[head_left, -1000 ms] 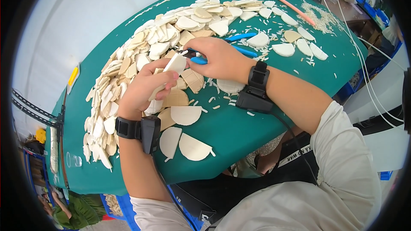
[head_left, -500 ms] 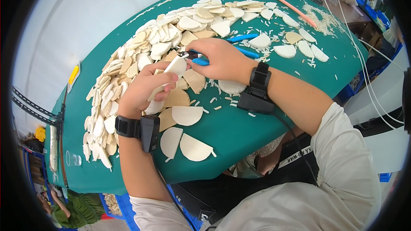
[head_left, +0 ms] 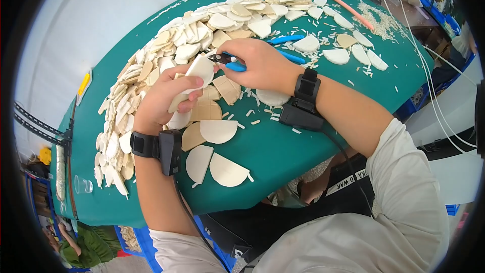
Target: Trimming the edges of wooden semicircular pieces using a pair of pliers.
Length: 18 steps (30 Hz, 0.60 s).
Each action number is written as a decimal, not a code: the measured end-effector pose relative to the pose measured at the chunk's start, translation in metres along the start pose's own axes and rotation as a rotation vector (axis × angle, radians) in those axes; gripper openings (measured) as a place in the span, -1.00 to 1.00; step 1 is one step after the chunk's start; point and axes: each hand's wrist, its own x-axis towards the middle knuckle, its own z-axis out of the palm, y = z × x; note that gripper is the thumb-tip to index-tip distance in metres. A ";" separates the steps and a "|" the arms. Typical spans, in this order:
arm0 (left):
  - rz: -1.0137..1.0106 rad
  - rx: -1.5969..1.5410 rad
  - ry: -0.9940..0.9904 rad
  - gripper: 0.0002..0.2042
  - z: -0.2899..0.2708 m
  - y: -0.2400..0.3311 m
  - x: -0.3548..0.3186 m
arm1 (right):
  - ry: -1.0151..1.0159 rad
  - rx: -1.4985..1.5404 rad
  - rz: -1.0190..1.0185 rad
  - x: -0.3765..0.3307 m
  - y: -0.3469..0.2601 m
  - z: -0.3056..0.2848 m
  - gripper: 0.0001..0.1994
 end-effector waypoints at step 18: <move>-0.006 0.122 -0.062 -0.68 -0.001 0.006 0.001 | 0.046 -0.052 -0.040 0.001 0.002 0.005 -0.73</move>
